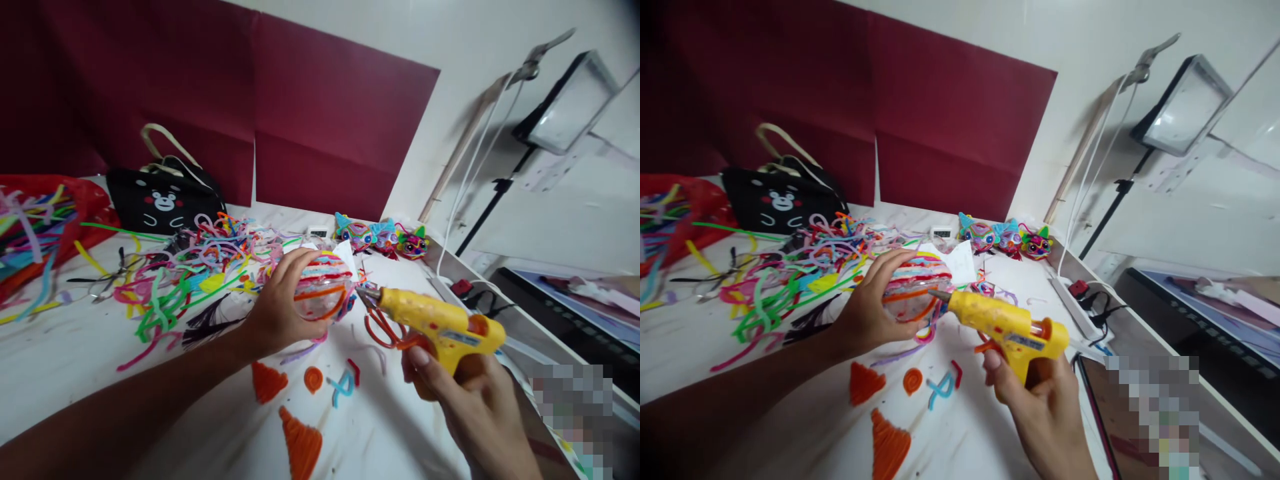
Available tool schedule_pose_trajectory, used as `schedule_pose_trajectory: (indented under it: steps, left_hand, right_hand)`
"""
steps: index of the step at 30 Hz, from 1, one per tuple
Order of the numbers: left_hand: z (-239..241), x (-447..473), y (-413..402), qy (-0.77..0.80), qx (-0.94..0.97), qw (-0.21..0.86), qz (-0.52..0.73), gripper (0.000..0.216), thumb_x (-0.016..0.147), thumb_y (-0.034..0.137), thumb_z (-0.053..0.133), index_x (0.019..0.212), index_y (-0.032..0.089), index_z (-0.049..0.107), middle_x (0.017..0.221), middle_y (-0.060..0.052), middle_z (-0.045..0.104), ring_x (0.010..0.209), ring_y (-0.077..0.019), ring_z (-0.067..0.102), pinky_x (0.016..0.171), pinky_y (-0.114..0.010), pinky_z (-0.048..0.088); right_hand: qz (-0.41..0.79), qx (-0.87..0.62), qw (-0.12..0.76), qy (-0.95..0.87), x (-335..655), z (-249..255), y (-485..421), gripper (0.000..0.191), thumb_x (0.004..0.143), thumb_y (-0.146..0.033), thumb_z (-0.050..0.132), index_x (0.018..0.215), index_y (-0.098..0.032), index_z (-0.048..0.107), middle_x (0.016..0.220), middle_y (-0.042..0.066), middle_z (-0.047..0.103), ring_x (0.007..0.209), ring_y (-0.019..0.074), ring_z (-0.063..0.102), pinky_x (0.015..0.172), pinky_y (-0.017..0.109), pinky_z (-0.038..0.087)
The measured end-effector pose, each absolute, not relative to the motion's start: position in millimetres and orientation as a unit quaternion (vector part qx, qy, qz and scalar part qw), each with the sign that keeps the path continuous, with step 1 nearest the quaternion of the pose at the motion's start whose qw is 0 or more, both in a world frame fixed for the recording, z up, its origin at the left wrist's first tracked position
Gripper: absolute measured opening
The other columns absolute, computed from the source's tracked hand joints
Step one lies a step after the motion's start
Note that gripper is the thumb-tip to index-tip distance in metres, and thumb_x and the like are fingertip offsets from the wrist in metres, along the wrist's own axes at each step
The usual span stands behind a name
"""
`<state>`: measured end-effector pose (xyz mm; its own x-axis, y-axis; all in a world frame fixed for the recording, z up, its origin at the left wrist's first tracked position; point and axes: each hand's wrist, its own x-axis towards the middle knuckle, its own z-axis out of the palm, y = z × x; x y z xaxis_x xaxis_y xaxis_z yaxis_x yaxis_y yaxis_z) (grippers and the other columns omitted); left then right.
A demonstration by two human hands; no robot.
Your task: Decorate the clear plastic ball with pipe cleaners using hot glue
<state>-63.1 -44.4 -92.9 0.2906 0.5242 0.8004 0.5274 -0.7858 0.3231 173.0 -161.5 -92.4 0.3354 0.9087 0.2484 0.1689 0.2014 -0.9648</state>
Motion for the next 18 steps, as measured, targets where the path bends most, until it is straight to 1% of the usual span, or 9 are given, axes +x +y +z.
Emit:
schedule_pose_trajectory:
  steps: [2,4,8,11,14,18]
  left_hand:
    - [-92,-63,-47,-0.321,-0.807,0.005,-0.496,0.088,0.061,0.023,0.082,0.140,0.012,0.045,0.140,-0.018,0.052,0.136,-0.0322,0.050,0.116,-0.044,0.042]
    - [-90,-62,-50,-0.318,-0.809,0.006,-0.495,0.086,0.062,0.022,0.081,0.139,0.012,0.046,0.140,-0.018,0.052,0.135,-0.0311,0.050,0.117,-0.043,0.041]
    - [-88,-60,-55,-0.319,-0.812,0.002,-0.489,0.079,0.064,0.022,0.079,0.136,0.013,0.048,0.138,-0.018,0.054,0.134,-0.0300,0.051,0.117,-0.042,0.040]
    - [-88,-60,-56,-0.321,-0.812,0.007,-0.487,0.077,0.065,0.023,0.079,0.136,0.015,0.049,0.139,-0.017,0.053,0.134,-0.0303,0.051,0.117,-0.042,0.041]
    - [-89,-59,-56,-0.328,-0.815,0.011,-0.477,0.077,0.066,0.025,0.078,0.137,0.015,0.048,0.140,-0.017,0.053,0.135,-0.0307,0.050,0.116,-0.043,0.041]
    - [-90,-60,-54,-0.331,-0.824,0.013,-0.459,0.078,0.066,0.023,0.078,0.138,0.014,0.048,0.142,-0.018,0.053,0.136,-0.0306,0.048,0.118,-0.043,0.039]
  right_hand:
    - [0.276,-0.555,0.595,-0.512,166,-94,-163,0.027,0.075,-0.041,0.083,0.081,-0.017,0.071,0.063,0.004,0.070,0.053,0.0142,0.064,0.044,0.019,0.051]
    - [0.244,-0.543,0.614,-0.518,161,-98,-163,0.025,0.074,-0.035,0.084,0.086,-0.018,0.071,0.069,0.005,0.074,0.057,0.0171,0.069,0.049,0.022,0.057]
    - [0.200,-0.502,0.630,-0.558,161,-110,-161,0.029,0.072,-0.023,0.085,0.097,-0.019,0.071,0.081,0.006,0.078,0.062,0.0216,0.075,0.056,0.028,0.063]
    - [0.168,-0.489,0.628,-0.582,165,-122,-161,0.025,0.073,-0.019,0.085,0.094,-0.019,0.073,0.083,0.007,0.078,0.061,0.0227,0.076,0.056,0.029,0.065]
    - [0.143,-0.494,0.626,-0.586,167,-133,-162,0.022,0.074,-0.019,0.084,0.093,-0.018,0.073,0.084,0.008,0.078,0.065,0.0243,0.077,0.055,0.029,0.065]
    - [0.121,-0.499,0.638,-0.574,163,-142,-160,0.025,0.075,-0.018,0.083,0.096,-0.019,0.070,0.085,0.008,0.078,0.066,0.0249,0.078,0.058,0.032,0.066]
